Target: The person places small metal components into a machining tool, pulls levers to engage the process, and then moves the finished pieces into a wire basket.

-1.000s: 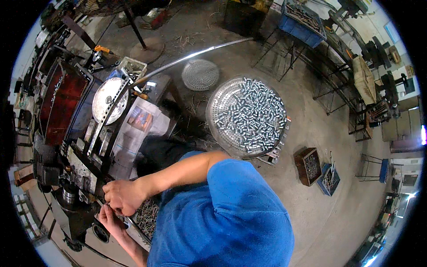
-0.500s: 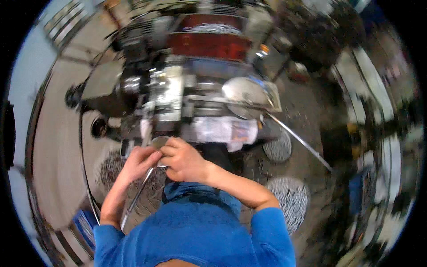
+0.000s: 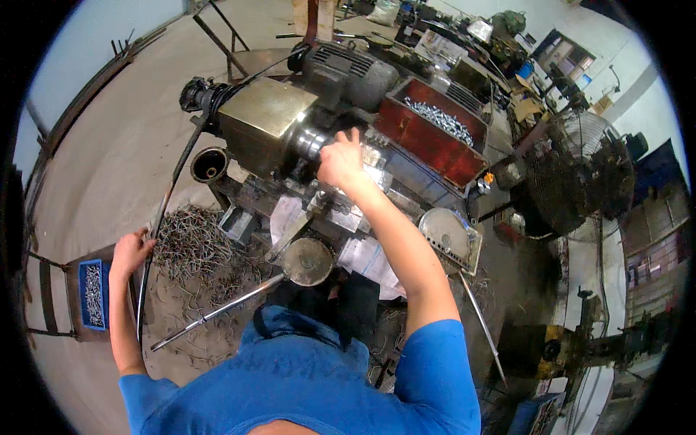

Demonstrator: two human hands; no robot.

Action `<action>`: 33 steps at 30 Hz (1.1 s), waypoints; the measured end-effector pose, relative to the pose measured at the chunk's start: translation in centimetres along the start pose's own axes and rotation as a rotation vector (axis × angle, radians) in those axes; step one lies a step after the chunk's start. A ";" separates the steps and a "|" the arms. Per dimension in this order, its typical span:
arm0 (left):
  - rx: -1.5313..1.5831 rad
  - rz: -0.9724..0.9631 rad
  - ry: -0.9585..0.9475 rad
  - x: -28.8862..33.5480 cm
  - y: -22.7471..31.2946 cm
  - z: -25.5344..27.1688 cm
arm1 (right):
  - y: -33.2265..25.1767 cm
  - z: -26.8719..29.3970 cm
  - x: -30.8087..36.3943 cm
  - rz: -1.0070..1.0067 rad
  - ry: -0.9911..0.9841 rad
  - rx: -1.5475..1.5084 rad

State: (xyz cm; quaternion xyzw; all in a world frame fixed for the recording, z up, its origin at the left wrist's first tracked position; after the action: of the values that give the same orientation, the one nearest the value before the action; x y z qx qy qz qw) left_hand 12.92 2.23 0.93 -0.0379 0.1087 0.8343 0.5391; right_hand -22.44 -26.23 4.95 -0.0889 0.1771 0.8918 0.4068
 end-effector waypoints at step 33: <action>-0.419 0.087 0.207 -9.9 -21.4 -6.3 | 0.4 0.0 -0.2 -0.012 0.062 -0.059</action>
State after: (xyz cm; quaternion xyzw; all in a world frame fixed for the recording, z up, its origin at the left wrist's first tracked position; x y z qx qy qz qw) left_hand 36.18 0.44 -6.42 -0.2295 -0.0108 0.8529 0.4688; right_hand -22.60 -26.56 5.09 -0.1295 0.1626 0.8910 0.4036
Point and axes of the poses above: each hand's wrist, its own x-axis away from the middle knuckle, its own z-axis out of the back of the hand, y = z × x, the point moved 9 cm from there along -x, towards the middle knuckle, and after that the axes turned 14 degrees about y, right-handed, at the moved point
